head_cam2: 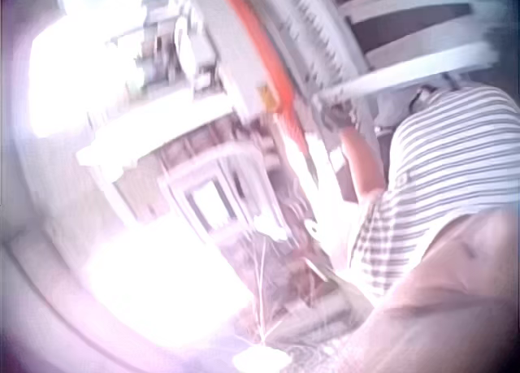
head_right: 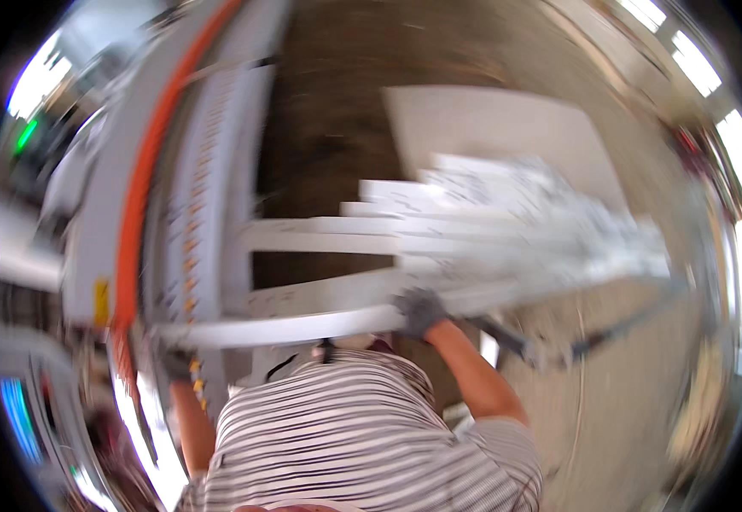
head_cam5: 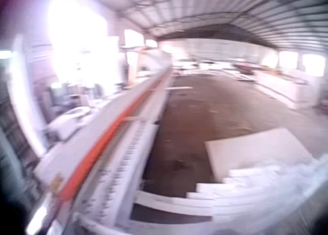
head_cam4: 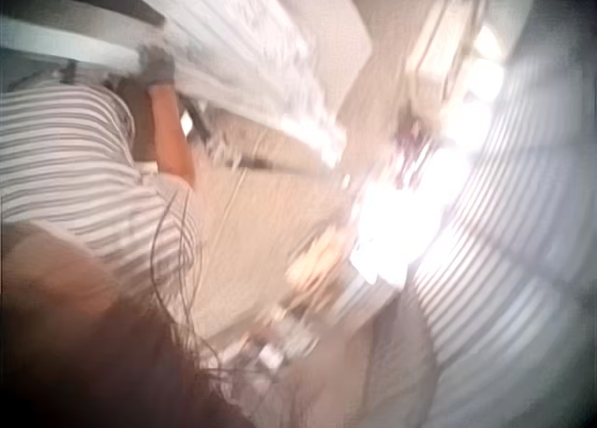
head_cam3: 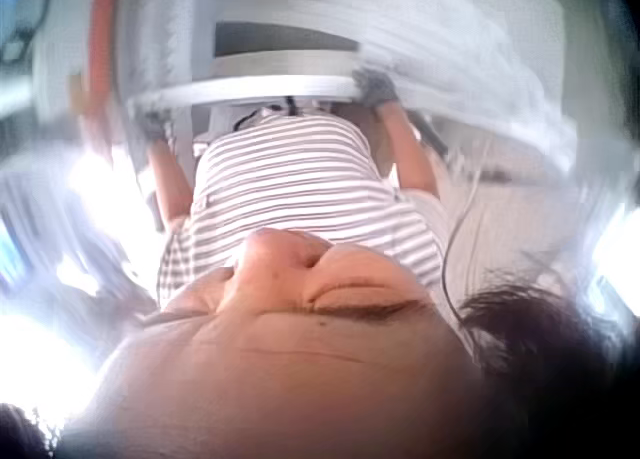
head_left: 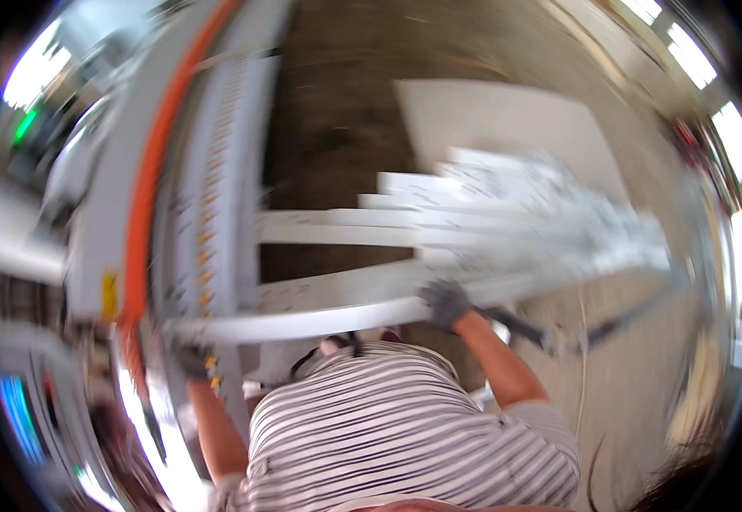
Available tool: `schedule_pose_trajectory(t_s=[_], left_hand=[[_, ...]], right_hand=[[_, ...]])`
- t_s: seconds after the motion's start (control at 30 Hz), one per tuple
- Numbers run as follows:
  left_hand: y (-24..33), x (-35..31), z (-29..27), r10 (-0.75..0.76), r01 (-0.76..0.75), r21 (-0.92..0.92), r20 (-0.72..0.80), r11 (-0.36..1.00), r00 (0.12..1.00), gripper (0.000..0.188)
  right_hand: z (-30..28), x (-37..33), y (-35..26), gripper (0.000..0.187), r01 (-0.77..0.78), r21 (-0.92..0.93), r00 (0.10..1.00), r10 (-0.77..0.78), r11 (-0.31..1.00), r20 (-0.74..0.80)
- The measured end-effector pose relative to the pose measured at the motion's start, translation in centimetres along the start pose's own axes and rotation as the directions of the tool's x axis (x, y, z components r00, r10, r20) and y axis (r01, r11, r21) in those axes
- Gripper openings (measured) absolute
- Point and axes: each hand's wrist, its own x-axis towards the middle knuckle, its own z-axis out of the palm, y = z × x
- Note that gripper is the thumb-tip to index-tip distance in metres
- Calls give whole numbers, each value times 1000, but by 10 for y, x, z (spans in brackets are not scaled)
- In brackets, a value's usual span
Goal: The person operates an edge banding machine in a workshop. They feed white wooden planks into the machine one by one, retrieve them from the output side, and stack them on a nearby table.
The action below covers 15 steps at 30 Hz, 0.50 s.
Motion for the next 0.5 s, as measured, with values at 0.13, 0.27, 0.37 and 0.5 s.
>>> schedule_pose_trajectory(t_s=[0.13,0.27,0.37,0.5], left_hand=[[-37,-32,40,10,-14,-132,-32,991,999,28],[-48,-45,51,30,-51,-110,-181,993,983,29],[-60,-38,50,15,-54,-175,-219,983,976,29],[-63,-29,55,20,-100,-347,-226,932,974,28]], right_hand=[[-19,-11,38,70,219,-169,974,-224,961,-14],[-49,7,-12,70,271,-24,934,-256,962,249],[-55,14,-53,71,286,-22,895,-259,958,364],[-44,26,-86,70,314,-24,897,-288,949,336]])
